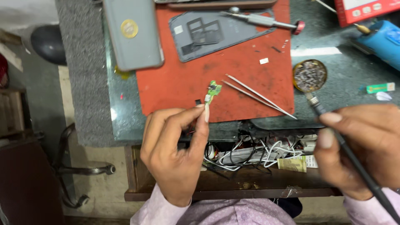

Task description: The person solders a small green circuit board using a soldering iron and solder wire. They repeatedly apply solder to specific points on the board while holding it with their left hand and using the soldering iron with their right hand.

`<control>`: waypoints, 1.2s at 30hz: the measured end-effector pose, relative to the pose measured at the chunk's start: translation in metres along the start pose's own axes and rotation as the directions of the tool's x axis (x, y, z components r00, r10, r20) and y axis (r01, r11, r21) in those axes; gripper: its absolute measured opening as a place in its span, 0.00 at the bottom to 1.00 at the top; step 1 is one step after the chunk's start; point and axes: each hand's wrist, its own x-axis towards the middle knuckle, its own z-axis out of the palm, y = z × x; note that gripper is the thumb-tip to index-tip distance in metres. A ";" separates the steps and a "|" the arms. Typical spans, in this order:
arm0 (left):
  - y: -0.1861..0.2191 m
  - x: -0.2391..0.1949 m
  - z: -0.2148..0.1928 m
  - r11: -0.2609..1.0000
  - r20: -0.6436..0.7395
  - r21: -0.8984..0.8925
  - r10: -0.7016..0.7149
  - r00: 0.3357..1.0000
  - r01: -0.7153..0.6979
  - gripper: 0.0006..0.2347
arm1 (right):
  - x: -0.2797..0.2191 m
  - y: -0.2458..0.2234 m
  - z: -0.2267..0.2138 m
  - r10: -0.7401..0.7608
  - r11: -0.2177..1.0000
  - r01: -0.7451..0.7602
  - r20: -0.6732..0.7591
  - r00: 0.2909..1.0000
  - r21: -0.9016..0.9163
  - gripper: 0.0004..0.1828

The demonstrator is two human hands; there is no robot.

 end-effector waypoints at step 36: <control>-0.019 -0.011 0.023 0.993 -0.037 0.090 0.076 0.996 -0.072 0.08 | 0.067 -0.071 0.075 -0.110 0.984 0.106 0.025 0.994 0.147 0.12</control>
